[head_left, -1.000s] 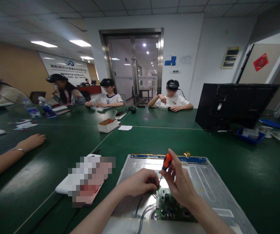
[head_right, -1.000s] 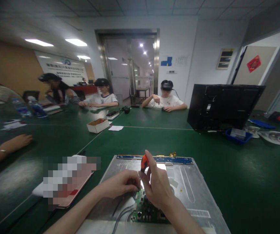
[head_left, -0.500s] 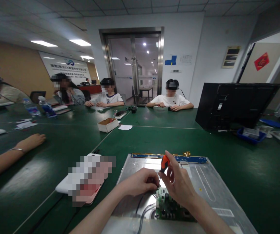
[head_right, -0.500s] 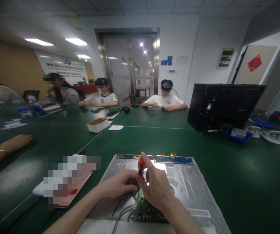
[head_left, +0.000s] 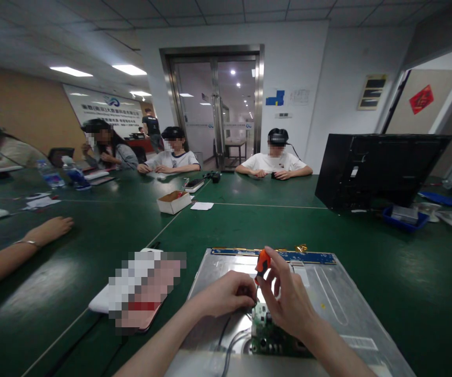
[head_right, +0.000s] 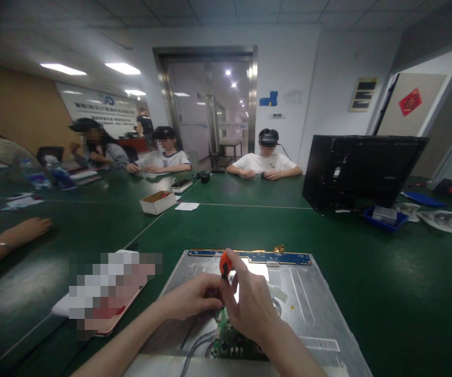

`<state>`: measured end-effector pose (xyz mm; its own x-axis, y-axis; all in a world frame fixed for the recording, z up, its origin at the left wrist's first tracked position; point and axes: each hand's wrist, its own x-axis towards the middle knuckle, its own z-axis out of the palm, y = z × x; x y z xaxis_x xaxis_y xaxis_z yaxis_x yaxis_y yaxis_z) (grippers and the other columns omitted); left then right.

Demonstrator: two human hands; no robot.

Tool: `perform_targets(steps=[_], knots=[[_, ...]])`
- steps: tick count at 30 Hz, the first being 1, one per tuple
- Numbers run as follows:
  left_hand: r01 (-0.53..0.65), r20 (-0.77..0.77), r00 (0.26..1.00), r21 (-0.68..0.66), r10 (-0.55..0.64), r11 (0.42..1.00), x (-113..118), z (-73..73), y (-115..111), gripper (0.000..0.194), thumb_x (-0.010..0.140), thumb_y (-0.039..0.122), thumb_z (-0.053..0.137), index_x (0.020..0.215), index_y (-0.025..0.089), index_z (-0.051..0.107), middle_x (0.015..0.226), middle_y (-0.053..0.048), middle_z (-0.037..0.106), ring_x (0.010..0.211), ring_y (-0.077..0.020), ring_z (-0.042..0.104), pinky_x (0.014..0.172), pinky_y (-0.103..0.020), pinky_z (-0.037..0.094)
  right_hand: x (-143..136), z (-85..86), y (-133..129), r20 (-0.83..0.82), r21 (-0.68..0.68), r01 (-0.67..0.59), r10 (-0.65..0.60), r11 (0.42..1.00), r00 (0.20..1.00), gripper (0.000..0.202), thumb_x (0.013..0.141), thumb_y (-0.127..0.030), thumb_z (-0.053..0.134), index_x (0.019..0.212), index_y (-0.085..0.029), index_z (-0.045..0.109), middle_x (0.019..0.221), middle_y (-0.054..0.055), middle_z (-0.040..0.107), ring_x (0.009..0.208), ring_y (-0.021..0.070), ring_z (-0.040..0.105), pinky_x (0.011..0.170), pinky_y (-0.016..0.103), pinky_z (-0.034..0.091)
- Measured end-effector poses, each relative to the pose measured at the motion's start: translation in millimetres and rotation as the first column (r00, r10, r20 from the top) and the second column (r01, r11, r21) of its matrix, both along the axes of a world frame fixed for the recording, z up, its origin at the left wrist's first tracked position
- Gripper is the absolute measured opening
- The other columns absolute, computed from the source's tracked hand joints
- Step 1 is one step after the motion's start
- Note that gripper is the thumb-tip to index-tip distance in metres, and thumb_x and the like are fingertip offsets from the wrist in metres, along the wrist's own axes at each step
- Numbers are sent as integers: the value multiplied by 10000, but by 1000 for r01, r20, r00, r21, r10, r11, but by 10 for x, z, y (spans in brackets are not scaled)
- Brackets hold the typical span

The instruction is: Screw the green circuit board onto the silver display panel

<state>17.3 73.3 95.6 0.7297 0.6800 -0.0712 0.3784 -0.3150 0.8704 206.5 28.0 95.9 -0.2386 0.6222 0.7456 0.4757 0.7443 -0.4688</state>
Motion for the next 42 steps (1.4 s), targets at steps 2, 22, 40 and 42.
perform_targets(steps=[2, 22, 40, 42], knots=[[-4, 6, 1000, 8, 4, 1000, -2, -13, 2, 92, 756, 145, 636, 842, 165, 662, 765, 15, 620, 715, -148, 548, 690, -244, 424, -2, 10, -5, -10, 5, -5, 5, 1000, 1000, 648, 968, -168, 458, 1531, -304, 168, 846, 29, 679, 533, 152, 613, 451, 243, 434], [-2, 35, 999, 18, 1, 1000, 2, 1, 25, 72, 733, 142, 663, 802, 162, 667, 754, 14, 619, 714, -155, 553, 690, -248, 426, -10, -8, 8, 52, 87, 57, -61, 995, 997, 581, 1008, -253, 434, 1535, -234, 190, 705, -4, 660, 440, 137, 551, 437, 237, 390], [-27, 8, 1000, 1, 27, 1000, 20, 56, -10, 91, 728, 106, 657, 796, 166, 669, 752, 21, 626, 718, -148, 561, 690, -241, 437, -28, 18, 12, 46, 109, 87, -93, 990, 995, 493, 1018, -249, 400, 1484, -211, 244, 631, -39, 615, 404, 125, 524, 426, 225, 338], [-29, 3, 1000, 16, 29, 999, 16, 48, -6, 85, 730, 110, 658, 793, 165, 665, 746, 22, 618, 715, -147, 553, 693, -243, 432, -28, 16, 13, 53, 111, 100, -107, 989, 993, 485, 1019, -258, 402, 1479, -214, 255, 637, -37, 619, 405, 127, 526, 433, 232, 348]])
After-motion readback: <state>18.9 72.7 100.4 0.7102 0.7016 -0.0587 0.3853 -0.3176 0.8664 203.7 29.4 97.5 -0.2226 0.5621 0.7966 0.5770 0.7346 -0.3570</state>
